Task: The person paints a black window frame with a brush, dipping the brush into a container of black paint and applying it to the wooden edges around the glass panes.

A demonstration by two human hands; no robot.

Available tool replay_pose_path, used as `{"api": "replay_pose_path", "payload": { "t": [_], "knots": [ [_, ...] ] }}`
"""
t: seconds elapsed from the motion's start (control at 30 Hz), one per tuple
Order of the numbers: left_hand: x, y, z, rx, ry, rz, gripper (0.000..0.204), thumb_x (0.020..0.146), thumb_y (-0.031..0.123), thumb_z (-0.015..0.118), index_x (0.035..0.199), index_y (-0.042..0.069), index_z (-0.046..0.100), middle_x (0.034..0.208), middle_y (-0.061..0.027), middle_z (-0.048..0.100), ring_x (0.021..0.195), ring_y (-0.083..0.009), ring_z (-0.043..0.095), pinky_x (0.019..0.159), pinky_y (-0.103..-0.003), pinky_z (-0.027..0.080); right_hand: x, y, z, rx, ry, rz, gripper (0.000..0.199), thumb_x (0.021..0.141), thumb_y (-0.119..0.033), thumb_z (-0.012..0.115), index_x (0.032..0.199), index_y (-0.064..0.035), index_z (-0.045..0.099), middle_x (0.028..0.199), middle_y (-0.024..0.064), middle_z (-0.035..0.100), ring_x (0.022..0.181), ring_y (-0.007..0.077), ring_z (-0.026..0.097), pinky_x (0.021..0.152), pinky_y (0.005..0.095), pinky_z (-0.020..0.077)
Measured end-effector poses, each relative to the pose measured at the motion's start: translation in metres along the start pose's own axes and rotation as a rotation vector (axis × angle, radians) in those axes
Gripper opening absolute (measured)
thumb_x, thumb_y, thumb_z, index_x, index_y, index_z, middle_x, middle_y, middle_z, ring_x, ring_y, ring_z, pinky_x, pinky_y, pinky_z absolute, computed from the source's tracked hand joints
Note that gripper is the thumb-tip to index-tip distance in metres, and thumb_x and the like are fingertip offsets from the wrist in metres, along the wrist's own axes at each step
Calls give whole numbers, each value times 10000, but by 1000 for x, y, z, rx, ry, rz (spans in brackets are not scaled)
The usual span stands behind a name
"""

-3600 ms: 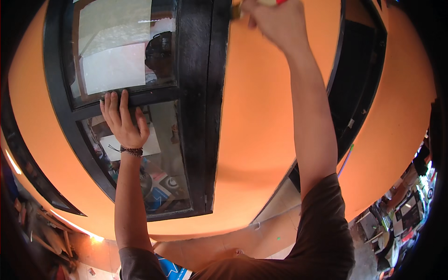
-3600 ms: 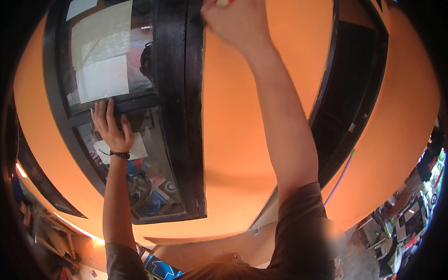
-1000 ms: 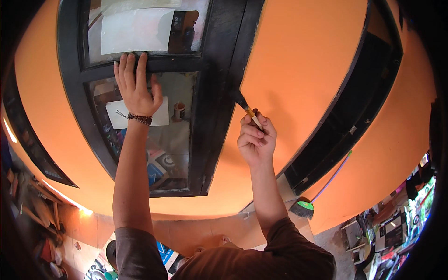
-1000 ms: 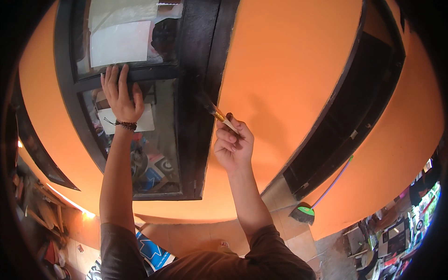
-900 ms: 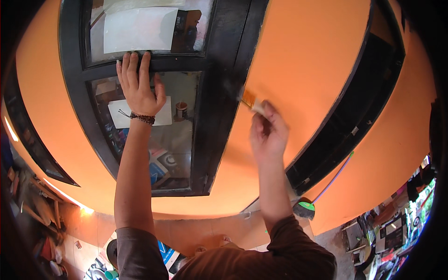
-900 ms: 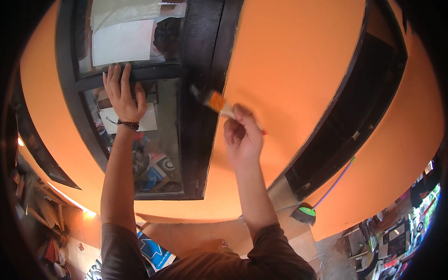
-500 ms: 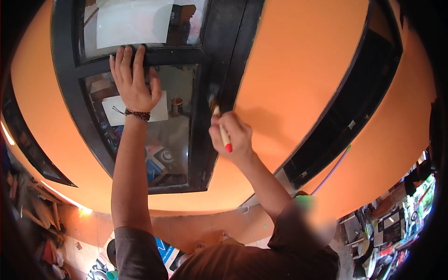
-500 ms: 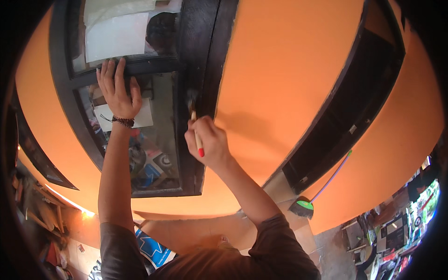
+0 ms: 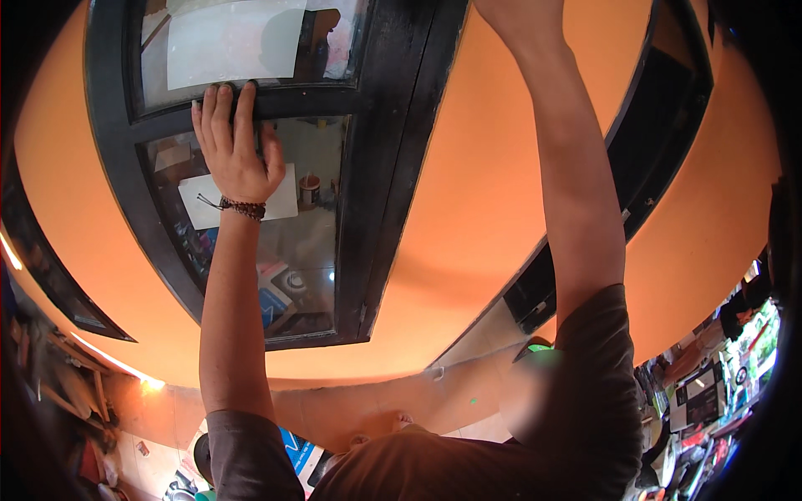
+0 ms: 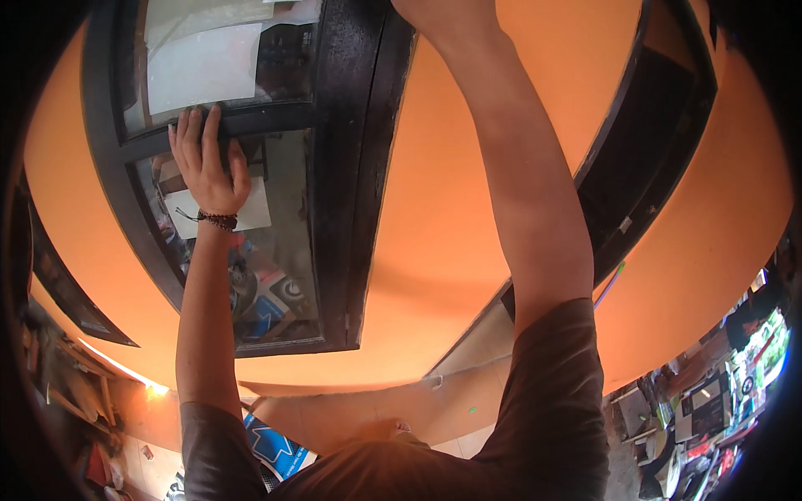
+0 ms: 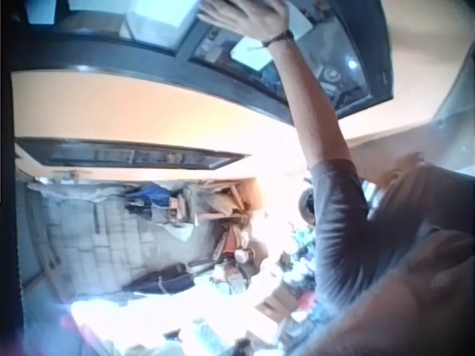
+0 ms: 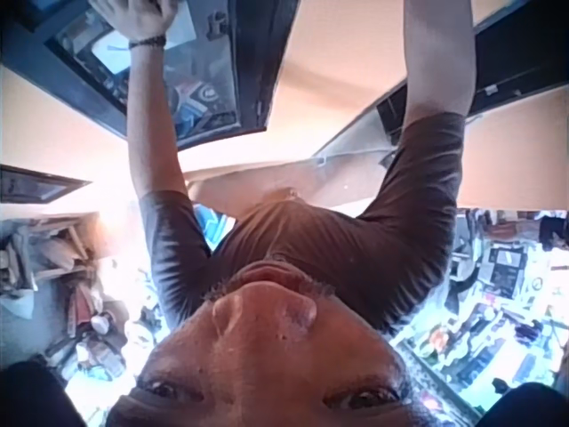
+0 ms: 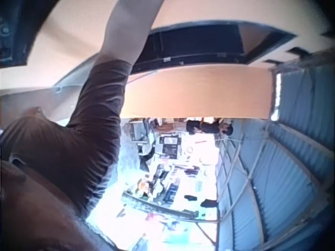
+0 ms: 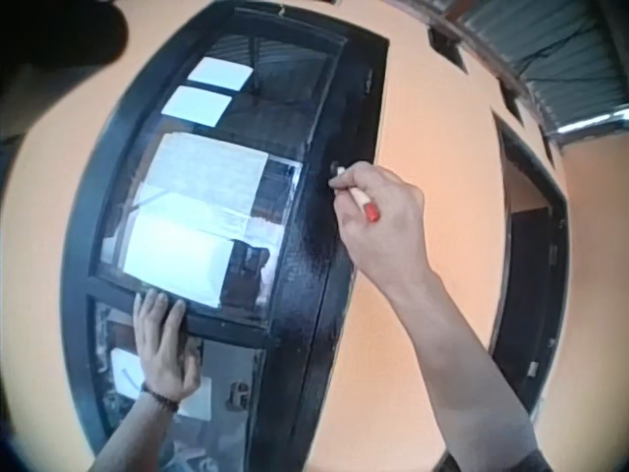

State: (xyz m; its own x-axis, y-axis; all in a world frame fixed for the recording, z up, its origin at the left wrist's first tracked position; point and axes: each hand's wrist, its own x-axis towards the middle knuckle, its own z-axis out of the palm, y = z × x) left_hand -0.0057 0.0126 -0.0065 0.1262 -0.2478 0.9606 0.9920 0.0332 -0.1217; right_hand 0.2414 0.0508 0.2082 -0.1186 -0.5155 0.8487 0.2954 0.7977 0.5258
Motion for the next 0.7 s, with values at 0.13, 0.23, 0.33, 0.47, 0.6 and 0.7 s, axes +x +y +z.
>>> {"api": "replay_pose_path", "payload": {
  "t": [0.13, 0.23, 0.33, 0.47, 0.6, 0.7],
  "knots": [
    [-2, -8, -1, 11, 0, -4, 534, 778, 158, 550, 1298, 38, 574, 1328, -191, 504, 1309, -383, 422, 1117, -553, 257, -67, -17, 10, -176, -537, 39, 215, 778, -25, 614, 990, -40, 647, 867, 208, 678, 812, 298, 690, 694, 343, 561],
    [-3, -8, -1, 21, -13, -18, 543, 775, 156, 552, 1304, 36, 569, 1339, -195, 497, 1317, -388, 413, 1119, -554, 254, -90, -58, -20, -35, -776, 62, 251, 766, -23, 611, 1002, -77, 675, 880, 173, 692, 817, 300, 683, 724, 363, 556],
    [-7, -11, -3, 22, -18, -16, 547, 775, 156, 553, 1307, 29, 564, 1350, -200, 490, 1321, -393, 407, 1118, -560, 253, -42, -48, -42, 394, -1048, 354, 93, 750, 26, 676, 828, -15, 650, 760, 84, 670, 671, 145, 658, 578, 281, 512],
    [-5, -3, 2, -15, -8, -16, 554, 771, 143, 547, 1311, 19, 559, 1373, -206, 474, 1332, -397, 395, 1121, -572, 247, 28, -3, -34, 219, -914, 538, 69, 775, 30, 634, 816, -25, 641, 806, 98, 676, 686, 181, 658, 599, 299, 519],
    [-6, -2, -4, 2, -26, -23, 518, 805, 127, 543, 1309, 9, 551, 1350, -214, 482, 1323, -408, 400, 1120, -578, 241, 51, 10, -16, 219, -724, 453, 84, 783, 28, 622, 853, 16, 668, 765, 124, 689, 703, 194, 671, 659, 306, 533],
    [-5, -3, -2, -1, -15, -11, 544, 787, 127, 541, 1318, 14, 548, 1376, -211, 468, 1332, -410, 392, 1121, -578, 243, 47, 35, -7, 66, -370, 37, 92, 770, 16, 624, 845, 17, 678, 772, 125, 697, 677, 188, 660, 632, 301, 528]
  ]
}}
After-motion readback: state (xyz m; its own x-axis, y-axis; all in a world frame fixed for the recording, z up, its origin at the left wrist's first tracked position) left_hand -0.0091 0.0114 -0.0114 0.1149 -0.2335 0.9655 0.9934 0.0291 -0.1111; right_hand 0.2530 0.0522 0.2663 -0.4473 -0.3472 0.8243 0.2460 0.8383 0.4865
